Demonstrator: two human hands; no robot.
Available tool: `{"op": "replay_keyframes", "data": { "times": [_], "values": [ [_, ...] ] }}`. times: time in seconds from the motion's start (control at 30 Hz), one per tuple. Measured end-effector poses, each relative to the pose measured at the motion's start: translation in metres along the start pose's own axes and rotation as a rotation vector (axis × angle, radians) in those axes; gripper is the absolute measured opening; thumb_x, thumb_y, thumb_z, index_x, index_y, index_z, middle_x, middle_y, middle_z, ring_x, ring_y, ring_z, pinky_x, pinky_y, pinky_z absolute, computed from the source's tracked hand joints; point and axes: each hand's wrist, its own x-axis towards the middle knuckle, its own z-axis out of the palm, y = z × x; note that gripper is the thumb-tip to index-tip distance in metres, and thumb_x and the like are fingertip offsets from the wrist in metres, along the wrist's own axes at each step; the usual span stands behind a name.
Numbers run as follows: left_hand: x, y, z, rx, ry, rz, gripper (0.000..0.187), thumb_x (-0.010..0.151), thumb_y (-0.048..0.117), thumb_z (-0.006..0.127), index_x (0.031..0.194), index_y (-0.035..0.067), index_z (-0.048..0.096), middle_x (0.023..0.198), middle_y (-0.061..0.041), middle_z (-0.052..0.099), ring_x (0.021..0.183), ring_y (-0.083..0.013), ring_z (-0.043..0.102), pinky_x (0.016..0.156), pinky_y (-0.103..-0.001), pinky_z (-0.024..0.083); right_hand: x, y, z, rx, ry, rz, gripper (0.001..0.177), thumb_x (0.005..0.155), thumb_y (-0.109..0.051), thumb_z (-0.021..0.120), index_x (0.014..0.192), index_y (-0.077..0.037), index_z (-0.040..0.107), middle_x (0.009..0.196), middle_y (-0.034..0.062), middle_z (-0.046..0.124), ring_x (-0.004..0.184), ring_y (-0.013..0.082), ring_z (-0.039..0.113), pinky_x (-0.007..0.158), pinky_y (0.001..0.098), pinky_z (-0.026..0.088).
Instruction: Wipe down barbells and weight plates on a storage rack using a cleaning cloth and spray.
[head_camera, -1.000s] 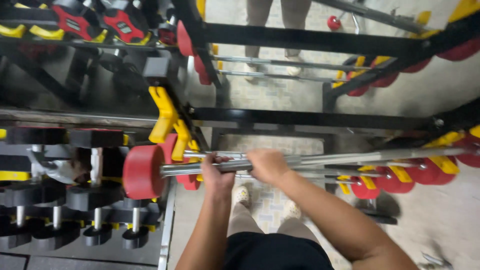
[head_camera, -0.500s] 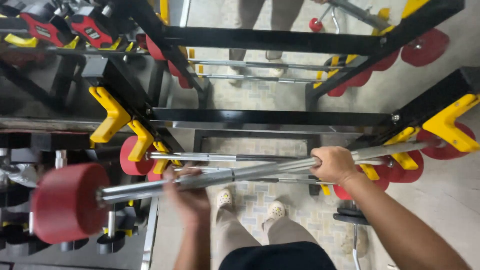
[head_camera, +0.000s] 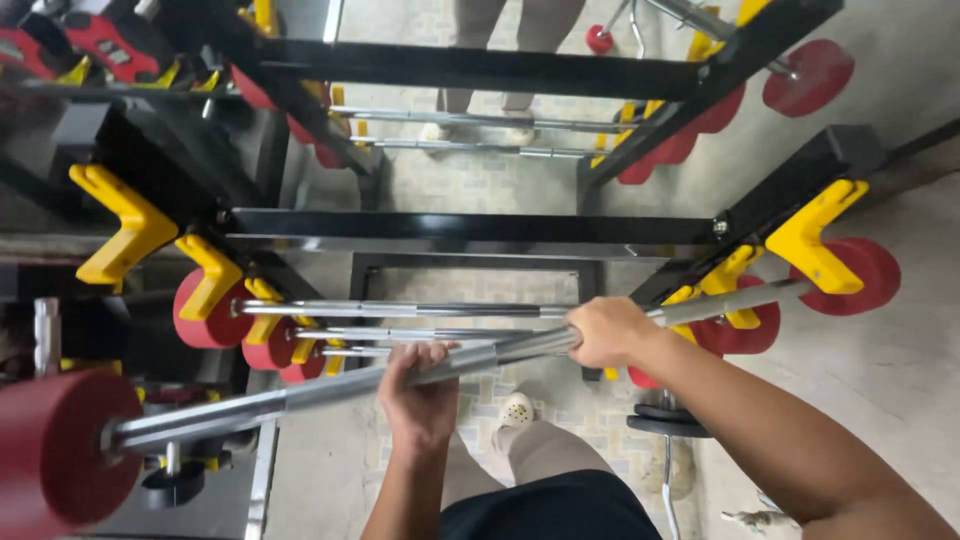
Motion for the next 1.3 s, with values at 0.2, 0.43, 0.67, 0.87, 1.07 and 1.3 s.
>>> {"op": "replay_keyframes", "data": {
  "times": [0.2, 0.43, 0.67, 0.87, 1.07, 1.3],
  "values": [
    [-0.03, 0.014, 0.035, 0.115, -0.08, 0.001, 0.023, 0.089, 0.01, 0.057, 0.073, 0.015, 0.042, 0.071, -0.001, 0.042, 0.079, -0.0196, 0.049, 0.107, -0.051, 0.041, -0.036, -0.014, -0.011, 0.068, 0.027, -0.016, 0.019, 0.071, -0.03, 0.068, 0.076, -0.013, 0.075, 0.077, 0.0177, 0.073, 0.079, 0.0398, 0.07, 0.074, 0.0527, 0.056],
    [-0.053, 0.034, 0.062, 0.217, -0.302, 0.017, 0.019, 0.093, 0.013, 0.056, 0.078, 0.013, 0.043, 0.07, -0.001, 0.041, 0.076, -0.0201, 0.046, 0.1, -0.049, 0.042, -0.081, -0.045, -0.025, 0.139, -0.035, 0.072, 0.019, 0.078, -0.031, 0.065, 0.08, -0.013, 0.073, 0.077, 0.0154, 0.074, 0.077, 0.0353, 0.073, 0.076, 0.0486, 0.058],
    [-0.045, 0.049, 0.09, 0.228, -0.635, -0.068, 0.028, 0.095, 0.015, 0.062, 0.075, 0.012, 0.044, 0.064, -0.003, 0.044, 0.066, -0.02, 0.046, 0.084, -0.043, 0.042, -0.119, -0.077, 0.008, 0.346, 0.102, 0.156, 0.017, 0.071, -0.027, 0.073, 0.081, -0.013, 0.071, 0.08, 0.0133, 0.073, 0.082, 0.0366, 0.071, 0.075, 0.049, 0.056],
    [-0.036, 0.041, 0.117, 0.307, -0.826, -0.26, 0.027, 0.092, 0.008, 0.062, 0.073, 0.011, 0.043, 0.06, -0.004, 0.045, 0.056, -0.0192, 0.044, 0.075, -0.042, 0.041, -0.145, -0.116, 0.054, 0.494, 0.265, 0.326, 0.017, 0.075, -0.029, 0.075, 0.078, -0.013, 0.071, 0.08, 0.0126, 0.072, 0.081, 0.036, 0.071, 0.073, 0.0477, 0.056],
    [-0.038, 0.006, 0.128, 0.293, -0.989, -0.587, 0.025, 0.092, 0.0, 0.061, 0.074, 0.009, 0.047, 0.059, -0.004, 0.045, 0.053, -0.0187, 0.043, 0.068, -0.04, 0.041, -0.168, -0.143, 0.127, 0.676, 0.531, 0.434, 0.018, 0.075, -0.027, 0.078, 0.078, -0.01, 0.07, 0.075, 0.0136, 0.07, 0.071, 0.0364, 0.069, 0.065, 0.0463, 0.053],
    [-0.084, -0.059, 0.106, 0.517, -1.121, -0.99, 0.01, 0.086, -0.001, 0.059, 0.083, 0.007, 0.054, 0.071, -0.007, 0.056, 0.063, -0.0177, 0.05, 0.07, -0.037, 0.047, -0.223, -0.191, 0.174, 1.007, 0.591, 0.943, 0.022, 0.079, -0.027, 0.079, 0.087, -0.007, 0.071, 0.072, 0.0101, 0.071, 0.067, 0.0227, 0.068, 0.066, 0.0398, 0.054]
  ]
}}
